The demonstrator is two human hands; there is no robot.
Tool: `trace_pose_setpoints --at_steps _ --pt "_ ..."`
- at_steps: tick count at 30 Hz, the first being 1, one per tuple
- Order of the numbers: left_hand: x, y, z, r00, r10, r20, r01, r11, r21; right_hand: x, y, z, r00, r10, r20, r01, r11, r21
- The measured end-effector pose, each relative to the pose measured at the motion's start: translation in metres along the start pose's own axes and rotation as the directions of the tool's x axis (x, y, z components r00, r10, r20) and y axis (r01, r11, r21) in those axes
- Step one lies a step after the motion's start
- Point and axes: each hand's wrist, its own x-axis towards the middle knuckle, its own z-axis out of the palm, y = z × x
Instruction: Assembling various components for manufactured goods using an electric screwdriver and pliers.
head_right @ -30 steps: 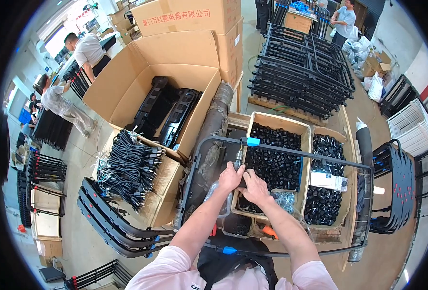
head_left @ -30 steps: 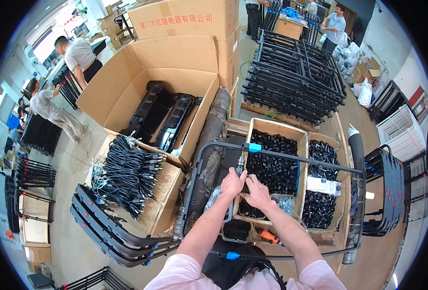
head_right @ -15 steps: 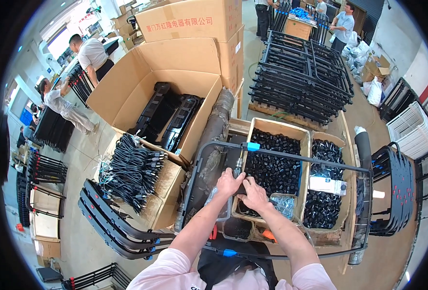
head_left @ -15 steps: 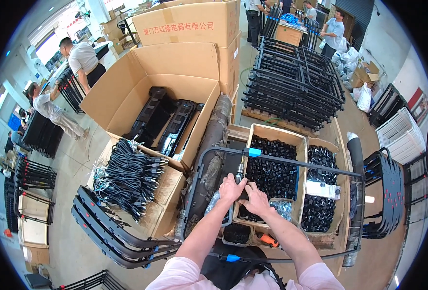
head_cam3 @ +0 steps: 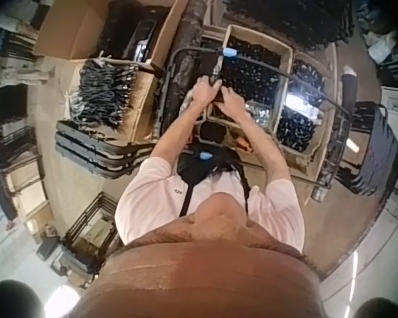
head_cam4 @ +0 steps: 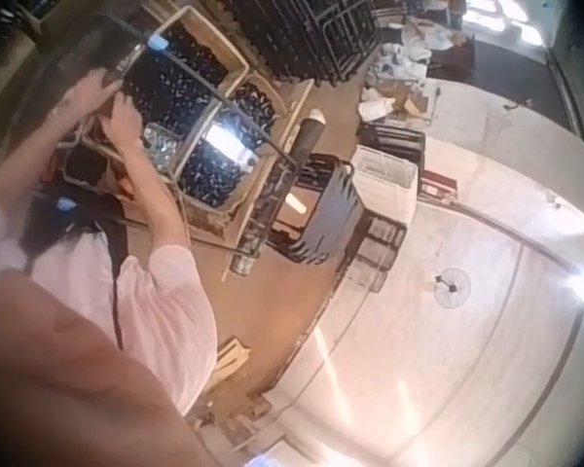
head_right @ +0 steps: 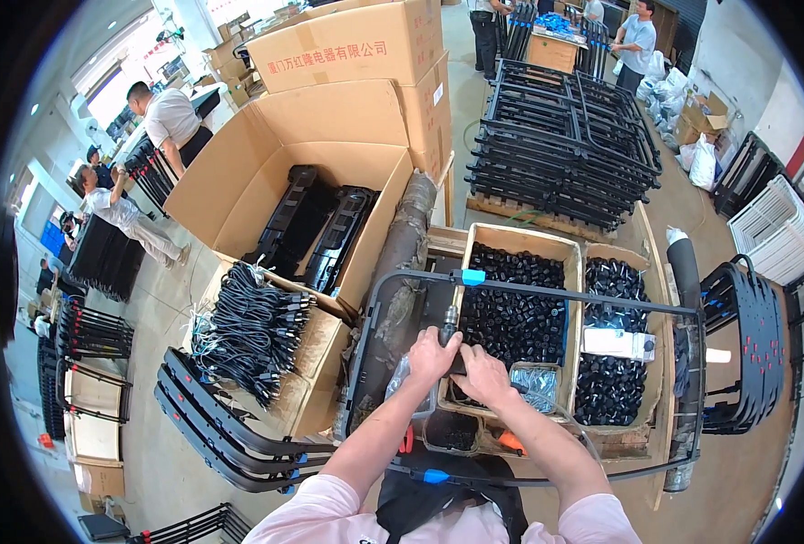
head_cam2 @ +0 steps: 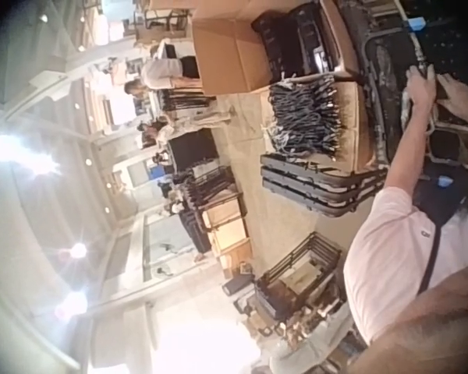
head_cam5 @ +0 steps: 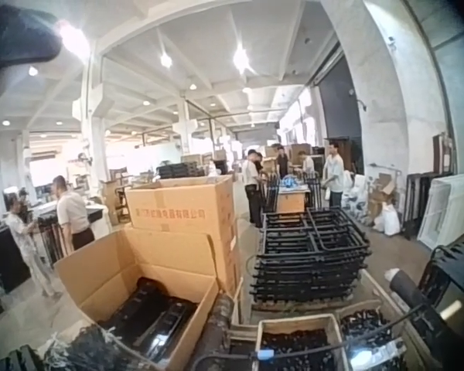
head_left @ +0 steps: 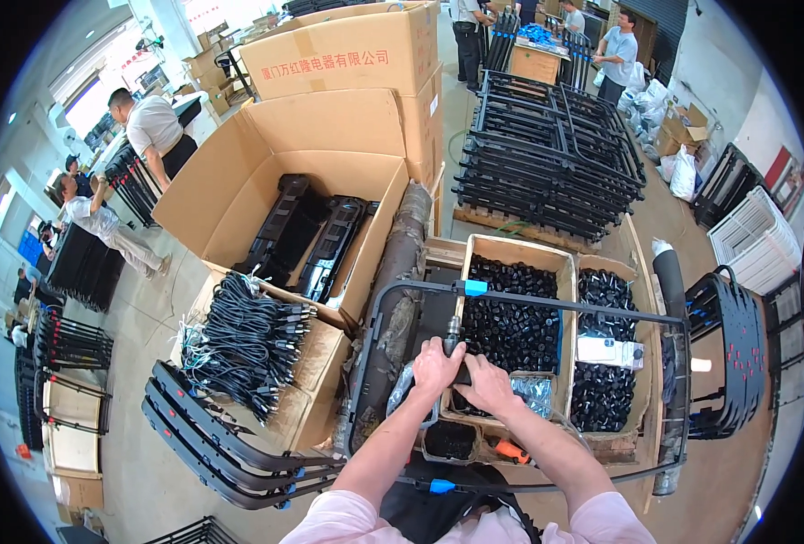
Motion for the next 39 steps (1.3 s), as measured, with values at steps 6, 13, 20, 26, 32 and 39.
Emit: trace_pose_setpoints --at_steps 6,13,20,26,32,39 --pt "-0.007 0.023 0.004 0.997 0.047 0.057 -0.048 0.999 0.010 -0.013 0.018 -0.016 0.997 0.082 0.009 -0.082 0.996 0.035" --pt "-0.005 0.030 0.017 0.997 0.019 0.069 -0.020 1.000 0.016 -0.007 0.035 -0.019 0.996 0.074 0.056 -0.073 0.997 -0.004" --pt "0.000 0.031 0.020 0.997 0.050 0.062 -0.052 0.998 0.034 -0.004 0.043 -0.015 0.999 0.038 0.018 -0.038 0.999 -0.010" --pt "0.006 0.032 0.020 0.996 0.021 0.092 -0.026 0.999 0.046 -0.002 0.042 -0.014 0.999 0.047 0.001 -0.047 0.999 -0.005" --pt "0.011 0.036 0.020 0.995 -0.003 0.096 -0.001 0.999 0.034 0.000 0.045 -0.017 0.999 0.020 -0.049 -0.020 1.000 0.006" --pt "0.017 0.040 0.018 0.993 -0.018 0.116 0.011 0.998 0.061 0.005 0.048 -0.016 0.999 0.032 -0.025 -0.031 0.999 0.030"
